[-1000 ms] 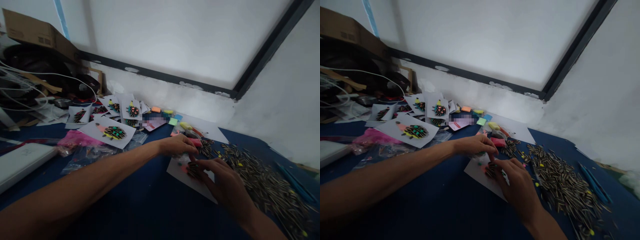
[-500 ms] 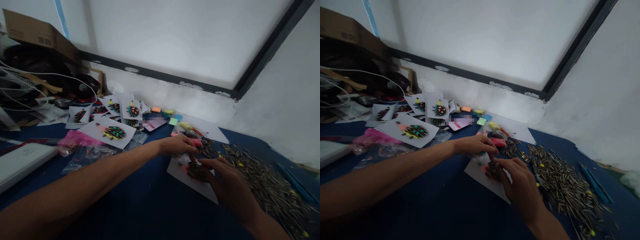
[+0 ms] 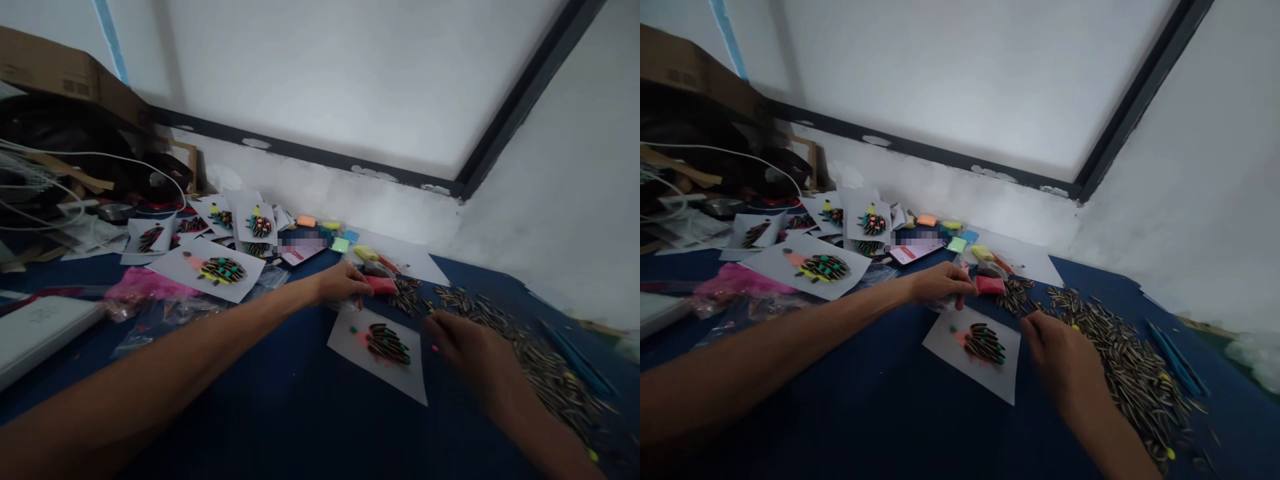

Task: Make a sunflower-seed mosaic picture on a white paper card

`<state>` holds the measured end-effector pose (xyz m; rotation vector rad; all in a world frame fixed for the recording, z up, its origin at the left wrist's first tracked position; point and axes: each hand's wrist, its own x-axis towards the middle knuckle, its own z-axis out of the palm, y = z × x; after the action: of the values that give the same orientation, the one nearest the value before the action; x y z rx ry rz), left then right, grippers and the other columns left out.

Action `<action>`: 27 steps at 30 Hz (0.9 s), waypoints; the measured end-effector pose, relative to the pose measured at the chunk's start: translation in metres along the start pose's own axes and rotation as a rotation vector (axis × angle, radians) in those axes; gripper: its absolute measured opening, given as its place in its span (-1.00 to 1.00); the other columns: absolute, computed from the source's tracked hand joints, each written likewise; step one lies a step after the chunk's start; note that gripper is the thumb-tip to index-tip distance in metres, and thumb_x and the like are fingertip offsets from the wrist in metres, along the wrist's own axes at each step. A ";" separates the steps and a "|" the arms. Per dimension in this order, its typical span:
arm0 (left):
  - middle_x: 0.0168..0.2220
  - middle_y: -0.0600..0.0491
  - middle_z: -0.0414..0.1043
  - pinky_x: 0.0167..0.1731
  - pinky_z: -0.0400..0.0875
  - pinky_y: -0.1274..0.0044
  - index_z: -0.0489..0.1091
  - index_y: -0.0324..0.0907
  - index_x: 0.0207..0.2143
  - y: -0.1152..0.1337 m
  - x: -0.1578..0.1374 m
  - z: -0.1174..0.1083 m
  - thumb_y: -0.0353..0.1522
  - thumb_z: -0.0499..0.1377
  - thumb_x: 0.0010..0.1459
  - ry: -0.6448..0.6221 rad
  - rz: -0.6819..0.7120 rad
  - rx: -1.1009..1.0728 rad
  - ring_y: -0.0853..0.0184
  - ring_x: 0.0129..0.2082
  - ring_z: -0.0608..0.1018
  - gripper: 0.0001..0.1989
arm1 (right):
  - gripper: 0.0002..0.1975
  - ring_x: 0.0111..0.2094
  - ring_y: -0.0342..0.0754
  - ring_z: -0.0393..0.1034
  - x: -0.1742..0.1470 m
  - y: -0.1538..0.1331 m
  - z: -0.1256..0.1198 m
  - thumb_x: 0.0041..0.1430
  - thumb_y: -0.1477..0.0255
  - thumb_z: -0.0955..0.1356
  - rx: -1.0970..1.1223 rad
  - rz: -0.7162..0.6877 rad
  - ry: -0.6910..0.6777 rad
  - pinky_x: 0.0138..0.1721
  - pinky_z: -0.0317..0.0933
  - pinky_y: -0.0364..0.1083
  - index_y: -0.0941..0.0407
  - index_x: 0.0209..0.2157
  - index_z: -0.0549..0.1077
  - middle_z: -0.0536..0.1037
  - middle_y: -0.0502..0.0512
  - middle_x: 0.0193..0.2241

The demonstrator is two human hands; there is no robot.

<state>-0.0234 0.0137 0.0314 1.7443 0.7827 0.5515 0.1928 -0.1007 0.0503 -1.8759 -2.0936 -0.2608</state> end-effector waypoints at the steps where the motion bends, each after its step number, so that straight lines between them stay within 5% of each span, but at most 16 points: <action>1: -0.57 0.02 0.42 -0.39 0.24 0.56 0.50 -0.33 -0.36 -0.003 0.002 -0.002 -0.35 0.14 0.11 0.028 -0.008 0.013 0.43 -0.49 0.38 -0.79 | -0.74 -0.64 -0.06 0.38 0.000 0.002 0.000 0.14 0.32 0.23 -0.007 0.020 -0.030 -0.63 -0.01 -0.15 0.04 -0.54 0.44 0.52 0.03 -0.64; 6: -0.52 0.02 0.43 -0.46 0.21 0.57 0.50 -0.34 -0.32 -0.015 0.005 -0.011 -0.36 0.14 0.09 0.058 -0.085 0.075 0.45 -0.53 0.34 -0.78 | -0.78 -0.58 -0.02 0.43 -0.001 0.010 0.005 0.14 0.34 0.24 -0.013 0.050 -0.141 -0.60 0.04 -0.15 0.04 -0.46 0.50 0.55 0.05 -0.58; 14: -0.32 0.04 0.48 -0.42 0.28 0.60 0.51 -0.24 -0.28 -0.018 0.005 -0.014 -0.38 0.26 -0.10 -0.089 -0.043 0.336 0.39 -0.37 0.45 -0.74 | -0.84 -0.45 -0.04 0.44 -0.006 0.014 0.024 0.15 0.37 0.25 0.067 0.009 -0.130 -0.46 0.17 -0.13 0.08 -0.38 0.45 0.51 0.07 -0.45; 27: -0.43 0.05 0.44 -0.51 0.24 0.62 0.46 -0.26 -0.35 -0.010 -0.003 -0.005 -0.44 0.14 -0.07 -0.071 -0.069 0.391 0.39 -0.44 0.44 -0.82 | -0.80 -0.58 -0.08 0.38 -0.002 0.001 0.011 0.18 0.38 0.16 0.214 0.027 -0.192 -0.54 0.08 -0.15 0.06 -0.50 0.27 0.46 0.01 -0.60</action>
<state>-0.0319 0.0166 0.0236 2.0719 0.9430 0.2995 0.1927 -0.0985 0.0391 -1.8619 -2.1186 0.1510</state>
